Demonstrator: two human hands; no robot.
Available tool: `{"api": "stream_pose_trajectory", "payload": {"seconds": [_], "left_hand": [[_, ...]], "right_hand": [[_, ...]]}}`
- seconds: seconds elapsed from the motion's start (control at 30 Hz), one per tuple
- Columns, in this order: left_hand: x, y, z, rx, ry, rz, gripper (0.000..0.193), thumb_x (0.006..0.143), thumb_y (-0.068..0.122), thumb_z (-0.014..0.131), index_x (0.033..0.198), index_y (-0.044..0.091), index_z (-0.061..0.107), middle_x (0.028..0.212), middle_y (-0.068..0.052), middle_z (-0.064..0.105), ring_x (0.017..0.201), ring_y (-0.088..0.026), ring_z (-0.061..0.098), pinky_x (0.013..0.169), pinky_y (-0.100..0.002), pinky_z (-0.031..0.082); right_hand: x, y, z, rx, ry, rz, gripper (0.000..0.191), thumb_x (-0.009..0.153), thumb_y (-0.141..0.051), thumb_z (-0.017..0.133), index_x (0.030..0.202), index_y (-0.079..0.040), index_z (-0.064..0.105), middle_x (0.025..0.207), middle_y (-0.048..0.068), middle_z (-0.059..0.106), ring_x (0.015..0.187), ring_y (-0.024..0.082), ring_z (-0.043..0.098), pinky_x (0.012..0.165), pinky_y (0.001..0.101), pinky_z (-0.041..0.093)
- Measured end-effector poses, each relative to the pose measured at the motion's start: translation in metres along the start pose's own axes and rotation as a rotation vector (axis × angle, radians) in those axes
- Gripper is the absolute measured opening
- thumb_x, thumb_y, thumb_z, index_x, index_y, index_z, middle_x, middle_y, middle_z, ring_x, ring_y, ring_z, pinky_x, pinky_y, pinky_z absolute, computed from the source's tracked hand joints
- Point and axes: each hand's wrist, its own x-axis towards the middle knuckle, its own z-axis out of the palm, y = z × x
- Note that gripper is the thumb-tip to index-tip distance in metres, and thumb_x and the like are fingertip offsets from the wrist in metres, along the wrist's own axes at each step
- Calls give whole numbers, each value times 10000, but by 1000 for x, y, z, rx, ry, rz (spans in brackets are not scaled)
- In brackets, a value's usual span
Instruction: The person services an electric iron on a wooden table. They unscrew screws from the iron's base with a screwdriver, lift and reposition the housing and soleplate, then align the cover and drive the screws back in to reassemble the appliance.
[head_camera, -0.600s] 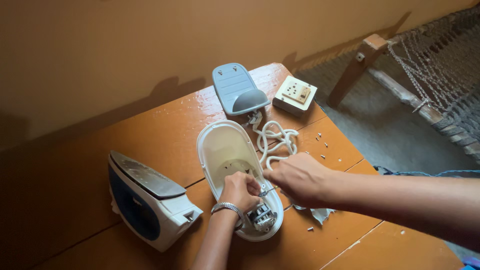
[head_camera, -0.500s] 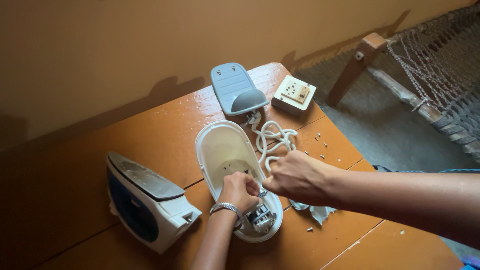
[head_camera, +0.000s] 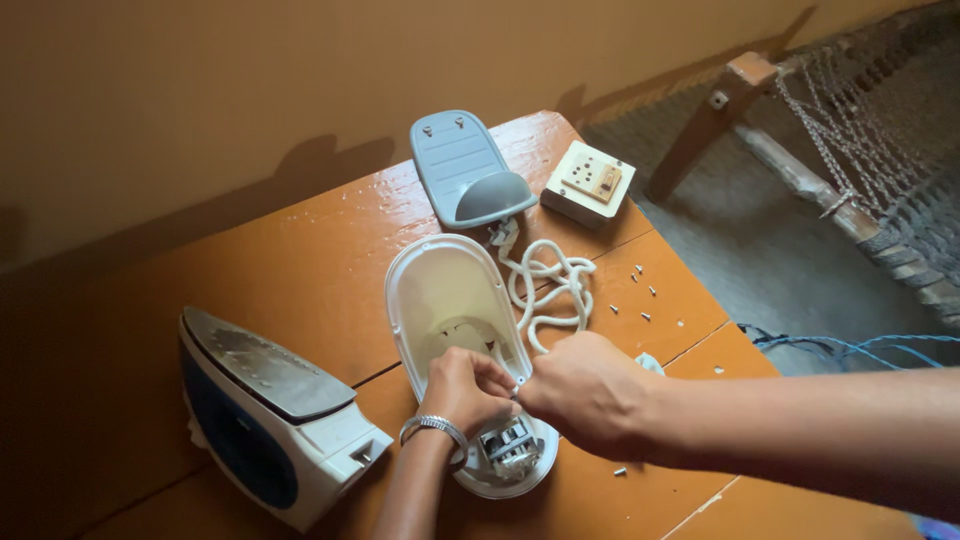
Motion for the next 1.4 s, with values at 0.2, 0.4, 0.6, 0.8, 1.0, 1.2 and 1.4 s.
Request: {"api": "stream_pose_trajectory", "payload": {"seconds": [0.2,0.4,0.6,0.8,1.0,1.2,1.4], "left_hand": [[1,0,-1,-57,-47,32,242,566,24,895,784,33,793,778,-64,809,715,-105,788,718,-270,655],[2,2,-1,31,-64,20,227,590,31,893,800,36,806,790,-77,807,738,-112,789,747,-267,646],[-4,13,-3,109,-21,66,194,637,6,838,826,29,803,827,-112,803,789,-155,799,789,-278,638],[-27,38,8,267,283,244,152,674,-16,758,814,35,786,846,-196,739,842,-340,740,799,-402,597],[-48,68,39,294,269,382,59,759,41,730,805,48,768,811,-227,719,813,-382,723,796,-443,589],[-53,66,74,312,140,314,116,696,81,823,799,61,772,850,-218,724,845,-366,724,795,-438,592],[-44,41,116,515,-124,267,212,690,151,887,862,83,782,914,-218,711,906,-386,702,801,-469,578]], "right_hand": [[5,-10,-7,166,171,209,32,701,-68,683,722,-61,706,729,204,697,744,395,712,643,490,575],[18,-10,-20,321,102,589,125,716,-52,711,838,-28,726,906,208,720,924,370,732,756,468,591],[3,12,-20,921,98,886,374,839,-225,793,1194,-317,720,795,135,775,764,246,793,751,384,607],[-8,25,32,910,203,706,378,884,-360,746,733,-17,797,641,67,747,560,113,697,573,305,521],[-32,65,66,1399,131,569,345,971,-412,620,960,-83,724,674,-16,628,511,74,412,434,253,301],[-51,61,90,1510,87,624,365,1012,-415,559,1227,-121,572,843,12,647,584,78,490,502,253,414],[-69,50,109,1724,262,550,342,1008,-348,490,1279,-201,640,878,-30,646,616,75,517,542,240,462]]}}
